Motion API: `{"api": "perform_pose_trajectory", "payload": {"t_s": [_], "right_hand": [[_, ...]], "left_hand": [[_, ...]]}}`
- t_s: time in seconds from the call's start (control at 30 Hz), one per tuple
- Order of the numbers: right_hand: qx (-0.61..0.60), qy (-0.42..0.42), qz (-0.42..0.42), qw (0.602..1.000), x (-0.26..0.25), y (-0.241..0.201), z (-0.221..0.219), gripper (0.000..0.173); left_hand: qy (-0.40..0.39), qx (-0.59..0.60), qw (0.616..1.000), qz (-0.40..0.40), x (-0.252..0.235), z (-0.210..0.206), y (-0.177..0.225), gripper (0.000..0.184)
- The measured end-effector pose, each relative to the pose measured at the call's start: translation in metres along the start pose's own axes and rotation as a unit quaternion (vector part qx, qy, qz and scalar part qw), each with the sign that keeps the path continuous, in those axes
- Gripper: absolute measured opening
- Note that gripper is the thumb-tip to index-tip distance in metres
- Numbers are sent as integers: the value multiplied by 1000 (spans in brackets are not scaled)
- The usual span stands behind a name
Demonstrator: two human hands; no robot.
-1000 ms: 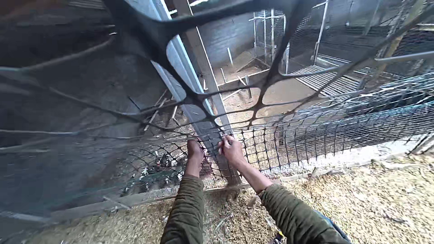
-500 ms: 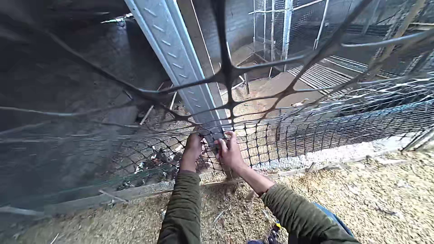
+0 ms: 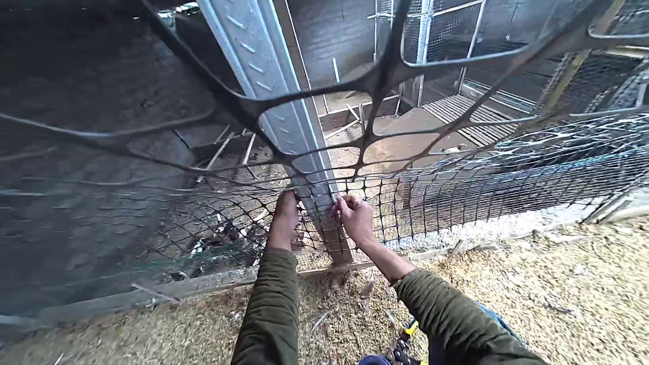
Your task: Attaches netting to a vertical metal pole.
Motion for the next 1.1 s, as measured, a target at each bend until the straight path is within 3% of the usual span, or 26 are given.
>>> {"api": "perform_pose_trajectory", "payload": {"t_s": [0.33, 0.47, 0.63, 0.83, 1.1], "right_hand": [[-52, 46, -19, 997, -17, -9, -7, 25], [24, 60, -2, 998, -21, -12, -10, 26], [123, 21, -14, 992, -27, -21, -7, 31], [157, 21, -24, 987, -27, -26, -6, 30], [222, 30, -29, 974, -30, -28, -8, 36]], "left_hand": [[13, 32, 999, -34, -2, 0, -1, 39], [11, 35, 999, -32, -1, -1, -1, 41], [17, 55, 997, -43, 1, -6, 5, 44], [9, 97, 991, -87, -2, -11, 9, 59], [-7, 130, 989, -72, -4, -11, 13, 51]]}}
Point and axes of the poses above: each hand's wrist, its own x-axis away from the middle knuckle, its own z-axis out of the back of the hand, y = z × x, the point moved 6 cm from there along -x, towards the middle knuckle, and after that the axes turned 9 degrees about -z, right-handed, at the moved point
